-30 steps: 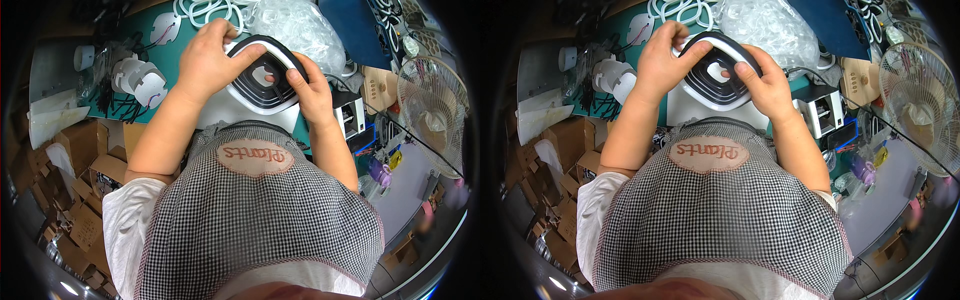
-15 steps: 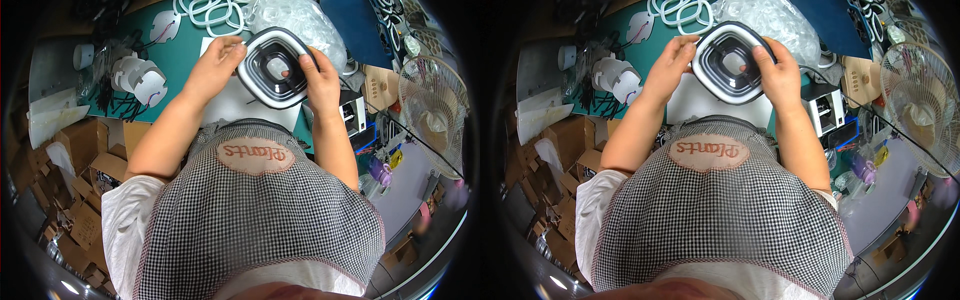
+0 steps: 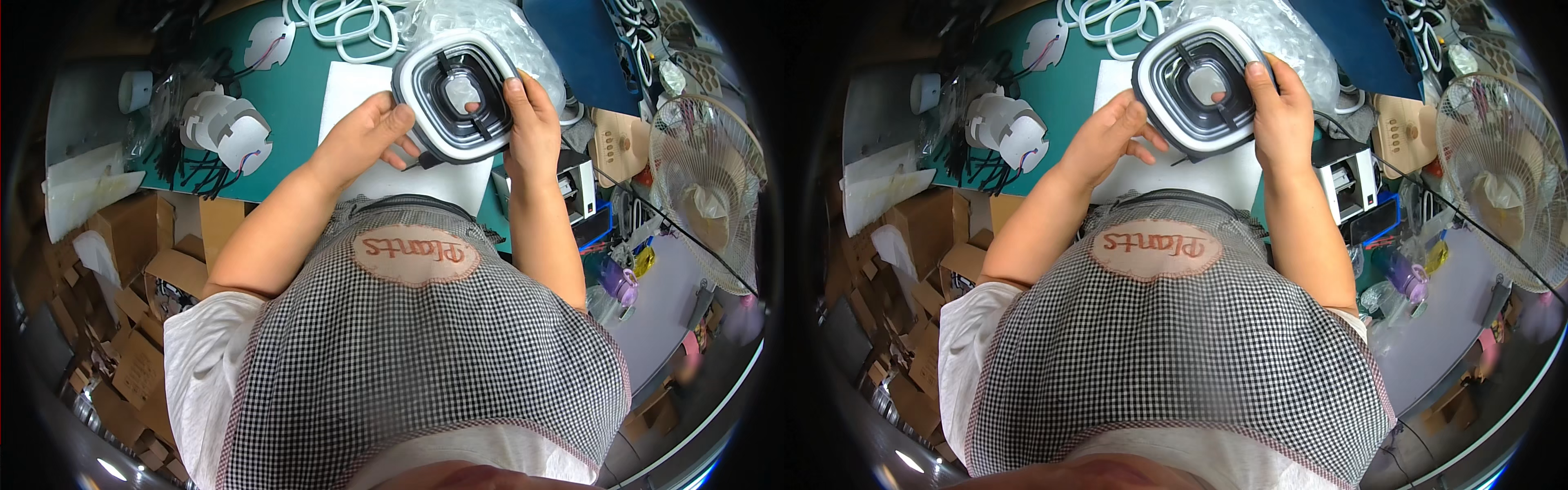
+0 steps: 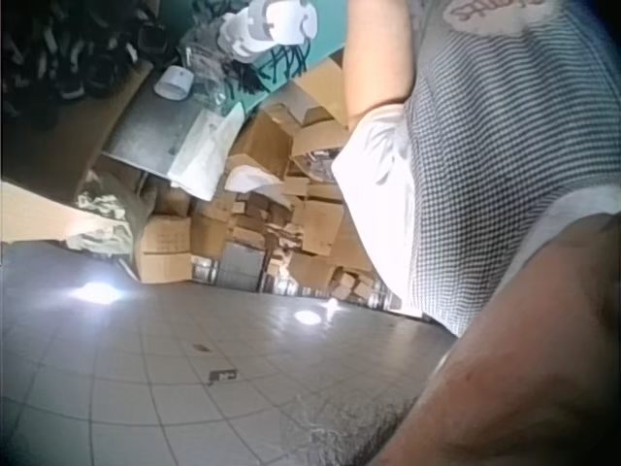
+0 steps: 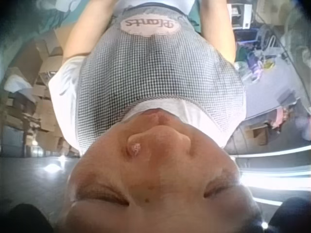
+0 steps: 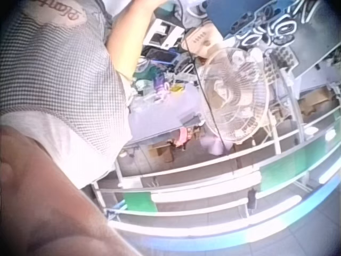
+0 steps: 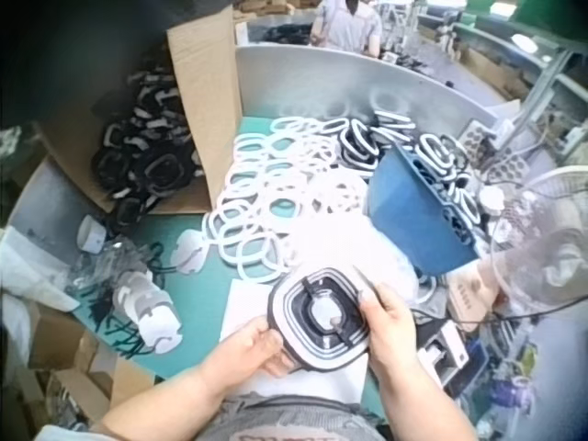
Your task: The person assembles lamp components by fitting rubber rings into plastic frames by hand and placing the assembled parts into a container.
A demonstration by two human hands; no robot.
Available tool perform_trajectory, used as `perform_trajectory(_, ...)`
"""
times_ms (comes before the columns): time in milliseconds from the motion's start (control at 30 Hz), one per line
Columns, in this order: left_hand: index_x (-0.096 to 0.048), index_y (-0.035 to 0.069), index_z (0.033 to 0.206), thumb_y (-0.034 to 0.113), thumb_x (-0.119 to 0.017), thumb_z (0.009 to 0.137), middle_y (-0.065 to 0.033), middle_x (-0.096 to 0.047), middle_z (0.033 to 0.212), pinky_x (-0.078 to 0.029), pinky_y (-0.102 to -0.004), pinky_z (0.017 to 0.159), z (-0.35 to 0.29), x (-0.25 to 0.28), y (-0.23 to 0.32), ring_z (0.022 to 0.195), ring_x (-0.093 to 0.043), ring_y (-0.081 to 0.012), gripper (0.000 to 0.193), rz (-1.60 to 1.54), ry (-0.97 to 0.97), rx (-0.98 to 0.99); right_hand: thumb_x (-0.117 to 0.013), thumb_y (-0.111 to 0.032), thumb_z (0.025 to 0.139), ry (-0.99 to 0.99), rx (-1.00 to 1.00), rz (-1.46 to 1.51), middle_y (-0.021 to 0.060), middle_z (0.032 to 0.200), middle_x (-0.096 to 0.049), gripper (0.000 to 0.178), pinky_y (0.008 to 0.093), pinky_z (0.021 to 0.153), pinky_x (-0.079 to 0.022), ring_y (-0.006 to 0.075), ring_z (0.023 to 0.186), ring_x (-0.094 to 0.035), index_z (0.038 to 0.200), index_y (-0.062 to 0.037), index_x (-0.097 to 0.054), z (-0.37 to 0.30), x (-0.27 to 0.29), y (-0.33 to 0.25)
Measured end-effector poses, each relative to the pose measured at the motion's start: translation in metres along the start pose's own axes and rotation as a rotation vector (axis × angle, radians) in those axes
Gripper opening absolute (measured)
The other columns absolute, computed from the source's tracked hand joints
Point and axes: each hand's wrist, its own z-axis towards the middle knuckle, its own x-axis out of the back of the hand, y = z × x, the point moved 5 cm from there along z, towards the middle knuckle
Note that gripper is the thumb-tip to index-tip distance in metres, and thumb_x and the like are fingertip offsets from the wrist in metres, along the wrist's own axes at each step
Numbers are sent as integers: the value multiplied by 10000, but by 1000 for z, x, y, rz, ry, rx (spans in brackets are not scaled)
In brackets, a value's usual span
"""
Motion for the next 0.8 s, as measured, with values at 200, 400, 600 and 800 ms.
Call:
perform_trajectory(200, -633, -10, 937, 331, -569, 934, -73, -648, 745, -503, -240, 585, 12, -19, -15, 660, -626, -144, 347, 67, -168, 105, -551, -181, 955, 31, 25, 8, 98, 939, -663, 310, 251, 716, -526, 141, 806, -641, 1161, 50, -559, 9, -12, 6)
perform_trajectory(400, -637, -8, 938, 294, -604, 919, -47, -638, 743, -444, -221, 488, 26, 6, -14, 529, -531, -85, 304, 49, -21, -1, -516, -181, 962, -29, -7, -337, 109, 982, -635, 365, 285, 623, -565, 181, 696, -642, 1262, 23, -473, 32, -1, 37)
perform_trajectory(600, -596, -7, 990, 275, -555, 958, -73, -652, 902, -464, -224, 552, 31, 27, 15, 626, -557, -80, 286, -108, 56, -100, -502, -139, 958, -108, -301, 75, 114, 955, -615, 290, 272, 512, -580, 171, 670, -647, 1210, 0, -464, 93, -14, 13)
perform_trajectory(800, -593, 8, 1048, 219, -512, 969, -63, -655, 957, -461, -222, 583, 38, 50, 1, 644, -541, -78, 240, 31, 132, -12, -537, -184, 962, -41, 287, 540, 274, 1112, -573, 327, 388, 831, -583, 324, 970, -638, 1167, 55, -448, 226, -8, -83)
